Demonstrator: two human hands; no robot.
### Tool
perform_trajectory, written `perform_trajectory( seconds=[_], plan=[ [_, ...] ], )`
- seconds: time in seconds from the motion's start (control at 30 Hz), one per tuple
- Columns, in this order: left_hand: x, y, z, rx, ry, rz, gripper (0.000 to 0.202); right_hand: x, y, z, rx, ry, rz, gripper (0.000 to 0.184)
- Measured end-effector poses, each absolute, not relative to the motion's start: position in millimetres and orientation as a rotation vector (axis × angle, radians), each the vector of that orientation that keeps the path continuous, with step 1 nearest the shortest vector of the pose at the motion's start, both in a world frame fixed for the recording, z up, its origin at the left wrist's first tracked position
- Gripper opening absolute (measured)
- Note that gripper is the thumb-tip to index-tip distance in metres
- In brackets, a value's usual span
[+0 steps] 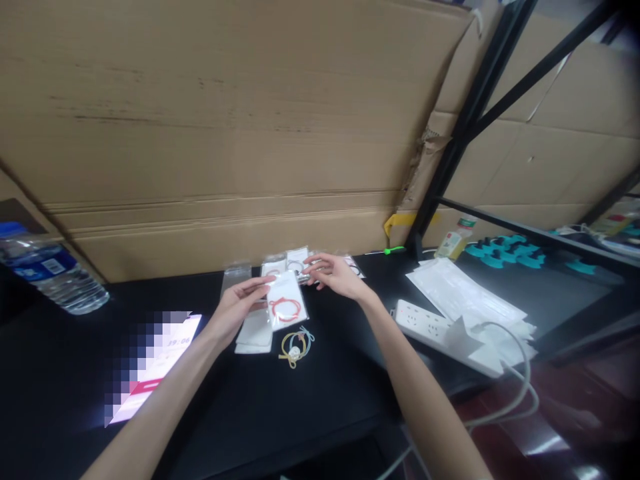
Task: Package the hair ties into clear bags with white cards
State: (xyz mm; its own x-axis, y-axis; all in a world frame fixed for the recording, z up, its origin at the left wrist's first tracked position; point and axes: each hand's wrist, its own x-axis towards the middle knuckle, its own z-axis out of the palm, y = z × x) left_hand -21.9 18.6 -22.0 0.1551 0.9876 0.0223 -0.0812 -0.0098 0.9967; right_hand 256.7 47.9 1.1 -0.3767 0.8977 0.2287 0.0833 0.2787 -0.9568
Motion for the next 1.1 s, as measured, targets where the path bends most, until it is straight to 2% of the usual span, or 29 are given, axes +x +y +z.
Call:
perform_trajectory(
  seconds=[0.1,0.33,0.5,0.63,0.7,0.77,0.87,1.1],
  plan=[
    [-28,23,-22,1.152,1.128,1.276,0.042,261,48,1,-0.98,-1.617,1.136,0.031],
    [-22,20,-19,1.133,1.105,1.314,0.052,247,36,0,-0.869,-1.917,1.421,0.032],
    [-13,13,-13,1.21,1.085,1.218,0.058,241,38,-2,-0.882,-1.882,1.295,0.023],
    [-17,19,-18,1.353,1.166,1.274,0.058,247,47,-4,-0.935,-1.699,1.081,0.028],
    [-24,22,-22,1.546,1.333,1.316,0.052,252,54,-7,-0.958,-1.558,0.939,0.031],
    [-32,23,-25,1.867,1.7,1.213,0.042,257,60,-10,-0.987,-1.442,0.816,0.033],
    [-41,21,-27,2.22,2.115,0.933,0.041,254,65,-17,-1.023,-1.38,0.728,0.032],
    [-48,24,-42,2.293,2.358,0.51,0.054,201,63,-37,-1.041,-1.731,0.695,0.019]
  ],
)
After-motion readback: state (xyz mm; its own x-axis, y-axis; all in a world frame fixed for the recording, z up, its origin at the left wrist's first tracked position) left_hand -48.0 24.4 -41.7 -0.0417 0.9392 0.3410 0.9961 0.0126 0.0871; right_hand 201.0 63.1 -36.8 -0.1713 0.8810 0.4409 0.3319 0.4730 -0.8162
